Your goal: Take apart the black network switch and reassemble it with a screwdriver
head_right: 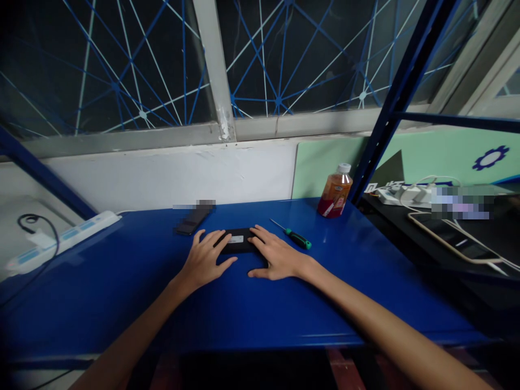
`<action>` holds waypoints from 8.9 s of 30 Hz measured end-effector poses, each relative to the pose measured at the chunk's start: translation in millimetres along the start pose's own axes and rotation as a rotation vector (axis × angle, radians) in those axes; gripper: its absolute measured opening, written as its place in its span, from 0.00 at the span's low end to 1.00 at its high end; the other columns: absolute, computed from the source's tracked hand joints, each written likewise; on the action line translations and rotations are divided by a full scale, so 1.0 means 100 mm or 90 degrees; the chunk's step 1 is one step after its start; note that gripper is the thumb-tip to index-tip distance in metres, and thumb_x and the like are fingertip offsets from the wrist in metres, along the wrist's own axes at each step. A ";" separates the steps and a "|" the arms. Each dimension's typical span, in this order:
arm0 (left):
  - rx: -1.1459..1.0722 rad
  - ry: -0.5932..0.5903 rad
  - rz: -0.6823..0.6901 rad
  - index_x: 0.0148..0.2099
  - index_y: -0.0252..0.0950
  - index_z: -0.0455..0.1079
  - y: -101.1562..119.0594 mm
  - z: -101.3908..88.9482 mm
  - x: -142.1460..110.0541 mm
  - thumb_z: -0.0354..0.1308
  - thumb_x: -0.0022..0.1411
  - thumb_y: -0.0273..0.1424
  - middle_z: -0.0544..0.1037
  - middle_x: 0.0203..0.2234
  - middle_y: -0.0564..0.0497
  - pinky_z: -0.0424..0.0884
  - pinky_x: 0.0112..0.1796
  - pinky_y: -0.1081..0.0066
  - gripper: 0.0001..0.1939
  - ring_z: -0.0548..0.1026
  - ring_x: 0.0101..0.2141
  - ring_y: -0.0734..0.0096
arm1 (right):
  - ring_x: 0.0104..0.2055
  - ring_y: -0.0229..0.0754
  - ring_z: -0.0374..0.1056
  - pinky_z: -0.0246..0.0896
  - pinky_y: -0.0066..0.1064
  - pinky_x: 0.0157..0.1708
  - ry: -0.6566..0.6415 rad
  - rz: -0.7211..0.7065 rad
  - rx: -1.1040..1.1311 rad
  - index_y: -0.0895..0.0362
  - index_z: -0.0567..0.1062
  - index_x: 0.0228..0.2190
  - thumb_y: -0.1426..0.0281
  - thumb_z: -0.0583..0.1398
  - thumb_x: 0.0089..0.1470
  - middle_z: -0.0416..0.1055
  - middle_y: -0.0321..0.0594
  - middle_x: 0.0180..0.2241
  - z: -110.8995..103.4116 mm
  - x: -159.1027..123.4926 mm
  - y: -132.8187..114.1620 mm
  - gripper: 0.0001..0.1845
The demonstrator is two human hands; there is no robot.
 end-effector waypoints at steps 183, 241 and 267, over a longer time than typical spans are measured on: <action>-0.124 -0.054 -0.013 0.34 0.40 0.77 -0.43 -0.09 0.02 0.54 0.64 0.37 0.74 0.26 0.51 0.57 0.34 0.66 0.13 0.68 0.32 0.65 | 0.27 0.41 0.67 0.41 0.30 0.22 0.129 0.304 -0.280 0.57 0.74 0.26 0.46 0.49 0.57 0.74 0.43 0.29 -0.73 -0.25 0.62 0.29; -0.481 -0.071 -0.008 0.34 0.40 0.77 0.31 0.18 0.73 0.53 0.65 0.35 0.81 0.33 0.53 0.68 0.44 0.65 0.12 0.74 0.39 0.65 | 0.19 0.32 0.56 0.52 0.27 0.19 0.336 0.141 0.138 0.54 0.61 0.29 0.55 0.56 0.57 0.62 0.30 0.19 -0.86 0.17 0.01 0.16; -0.462 -0.013 -0.031 0.35 0.43 0.79 0.26 0.18 0.70 0.61 0.60 0.31 0.81 0.34 0.52 0.70 0.40 0.68 0.06 0.76 0.38 0.66 | 0.23 0.35 0.64 0.59 0.29 0.23 0.346 0.163 0.203 0.55 0.70 0.34 0.57 0.61 0.52 0.71 0.35 0.26 -0.80 0.14 0.08 0.15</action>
Point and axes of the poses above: each hand's wrist, its own x-axis towards the middle knuckle, its own z-axis out of the palm, y = z × x, the point moved 7 cm from there along x, towards the middle knuckle
